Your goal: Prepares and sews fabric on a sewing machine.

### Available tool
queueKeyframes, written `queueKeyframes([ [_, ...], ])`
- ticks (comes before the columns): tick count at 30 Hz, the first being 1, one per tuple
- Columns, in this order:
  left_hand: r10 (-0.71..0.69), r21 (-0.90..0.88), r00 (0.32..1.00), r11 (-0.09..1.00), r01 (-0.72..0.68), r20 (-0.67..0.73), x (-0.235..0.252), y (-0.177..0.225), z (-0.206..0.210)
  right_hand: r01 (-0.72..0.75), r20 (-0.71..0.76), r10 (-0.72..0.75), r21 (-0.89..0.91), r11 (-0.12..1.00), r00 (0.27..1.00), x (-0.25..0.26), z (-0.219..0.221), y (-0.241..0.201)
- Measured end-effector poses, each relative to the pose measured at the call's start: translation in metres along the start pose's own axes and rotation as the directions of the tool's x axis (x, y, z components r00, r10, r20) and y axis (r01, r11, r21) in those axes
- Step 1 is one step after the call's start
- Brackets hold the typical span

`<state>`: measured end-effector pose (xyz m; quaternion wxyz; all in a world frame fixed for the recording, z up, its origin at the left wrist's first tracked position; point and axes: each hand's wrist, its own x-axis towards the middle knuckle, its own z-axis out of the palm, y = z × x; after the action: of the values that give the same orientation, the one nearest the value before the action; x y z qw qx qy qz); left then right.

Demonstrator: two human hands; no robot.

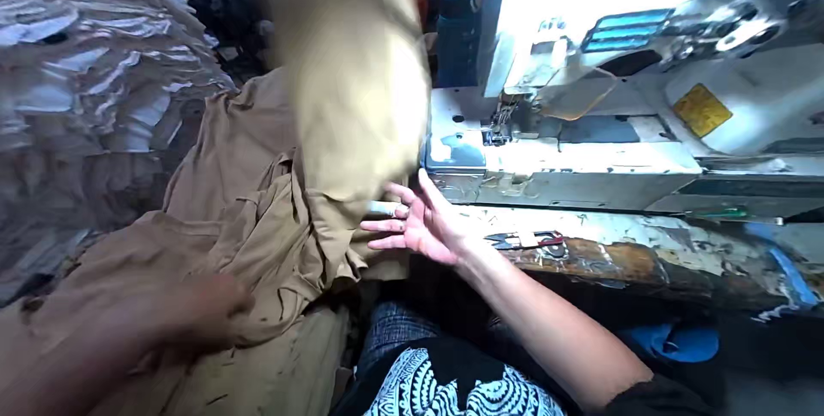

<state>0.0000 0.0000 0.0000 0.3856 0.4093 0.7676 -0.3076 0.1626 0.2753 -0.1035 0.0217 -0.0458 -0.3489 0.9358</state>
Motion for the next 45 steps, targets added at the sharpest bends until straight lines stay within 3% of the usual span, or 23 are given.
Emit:
queueKeyframes([
  [3, 0.034, -0.062, 0.997, 0.997, -0.039, -0.076, -0.011, 0.006, -0.009, -0.019, -0.119, 0.024, 0.043, 0.999, 0.993, -0.001, 0.004, 0.012],
  [5, 0.118, -0.079, 0.950, 0.986, -0.147, -0.290, -0.023, 0.021, -0.023, 0.029, -0.202, -0.036, -0.040, 0.999, 0.979, -0.003, -0.001, 0.014],
  [6, 0.202, -0.006, 0.850, 0.972, -0.234, -0.487, -0.022, 0.023, -0.030, 0.051, -0.243, -0.070, -0.083, 0.995, 0.967, -0.005, -0.002, 0.014],
  [8, 0.367, 0.203, 0.534, 0.918, -0.341, -0.762, -0.007, 0.033, -0.060, 0.060, -0.280, -0.114, -0.194, 0.979, 0.953, -0.013, -0.002, 0.014],
  [11, 0.434, 0.323, 0.116, 0.799, -0.507, -0.893, 0.035, 0.072, -0.119, 0.016, -0.291, -0.131, -0.368, 0.930, 0.948, -0.025, 0.007, 0.021],
  [13, 0.354, 0.293, -0.024, 0.730, -0.618, -0.935, 0.066, 0.109, -0.155, -0.047, -0.288, -0.099, -0.460, 0.886, 0.953, -0.035, 0.020, 0.027],
  [15, 0.291, 0.234, -0.035, 0.684, -0.691, -0.956, 0.099, 0.141, -0.183, -0.086, -0.242, -0.061, -0.553, 0.828, 0.968, -0.043, 0.029, 0.036],
  [18, 0.278, 0.142, 0.061, 0.654, -0.743, -0.959, 0.137, 0.168, -0.199, -0.091, -0.107, 0.011, -0.786, 0.612, 0.994, -0.055, 0.024, 0.036],
  [20, 0.208, 0.161, -0.042, 0.597, -0.786, -0.977, 0.146, 0.173, -0.186, 0.065, 0.031, -0.082, -0.890, 0.452, 0.996, -0.077, 0.017, 0.030],
  [21, 0.169, 0.176, -0.097, 0.558, -0.811, -0.981, 0.145, 0.173, -0.175, 0.190, 0.082, -0.282, -0.905, 0.382, 0.956, -0.091, 0.012, 0.029],
  [22, 0.137, 0.176, -0.123, 0.501, -0.847, -0.983, 0.138, 0.174, -0.161, 0.308, 0.115, -0.529, -0.905, 0.292, 0.841, -0.103, 0.006, 0.028],
  [24, 0.120, 0.148, -0.112, 0.347, -0.926, -0.986, 0.107, 0.178, -0.137, 0.396, 0.097, -0.844, -0.907, 0.144, 0.528, -0.123, -0.010, 0.009],
  [25, 0.129, 0.157, -0.125, 0.280, -0.947, -0.984, 0.089, 0.181, -0.128, 0.372, 0.024, -0.894, -0.914, 0.162, 0.447, -0.133, -0.017, -0.002],
  [26, 0.126, 0.195, -0.167, 0.250, -0.949, -0.978, 0.075, 0.186, -0.122, 0.372, -0.070, -0.885, -0.890, 0.264, 0.460, -0.144, -0.023, -0.010],
  [27, 0.113, 0.257, -0.235, 0.260, -0.931, -0.965, 0.066, 0.192, -0.116, 0.392, -0.160, -0.805, -0.808, 0.439, 0.571, -0.153, -0.026, -0.015],
  [29, 0.113, 0.369, -0.352, 0.324, -0.871, -0.929, 0.058, 0.209, -0.101, 0.338, -0.196, -0.472, -0.476, 0.812, 0.859, -0.163, -0.030, -0.016],
  [30, 0.173, 0.406, -0.368, 0.341, -0.848, -0.914, 0.058, 0.220, -0.086, 0.275, -0.181, -0.338, -0.300, 0.913, 0.924, -0.161, -0.031, -0.013],
  [31, 0.277, 0.436, -0.352, 0.360, -0.825, -0.894, 0.060, 0.232, -0.068, 0.240, -0.237, -0.276, -0.167, 0.956, 0.932, -0.158, -0.031, -0.010],
  [33, 0.541, 0.505, -0.266, 0.358, -0.786, -0.798, 0.067, 0.252, -0.030, 0.262, -0.510, -0.274, -0.096, 0.960, 0.816, -0.150, -0.028, -0.003],
  [35, 0.637, 0.513, -0.227, 0.309, -0.801, -0.737, 0.074, 0.255, -0.012, 0.231, -0.573, -0.336, -0.249, 0.940, 0.748, -0.148, -0.039, 0.004],
  [38, 0.635, 0.464, -0.217, 0.252, -0.849, -0.741, 0.062, 0.241, -0.015, 0.208, -0.496, -0.466, -0.489, 0.847, 0.732, -0.158, -0.050, 0.013],
  [42, 0.823, 0.331, -0.190, -0.002, -0.944, -0.535, 0.051, 0.249, -0.010, 0.308, -0.385, -0.640, -0.639, 0.704, 0.665, -0.166, -0.050, 0.010],
  [45, 0.568, 0.186, -0.121, 0.057, -0.981, -0.814, 0.052, 0.239, -0.026, 0.372, -0.198, -0.761, -0.779, 0.505, 0.618, -0.174, -0.045, 0.011],
])
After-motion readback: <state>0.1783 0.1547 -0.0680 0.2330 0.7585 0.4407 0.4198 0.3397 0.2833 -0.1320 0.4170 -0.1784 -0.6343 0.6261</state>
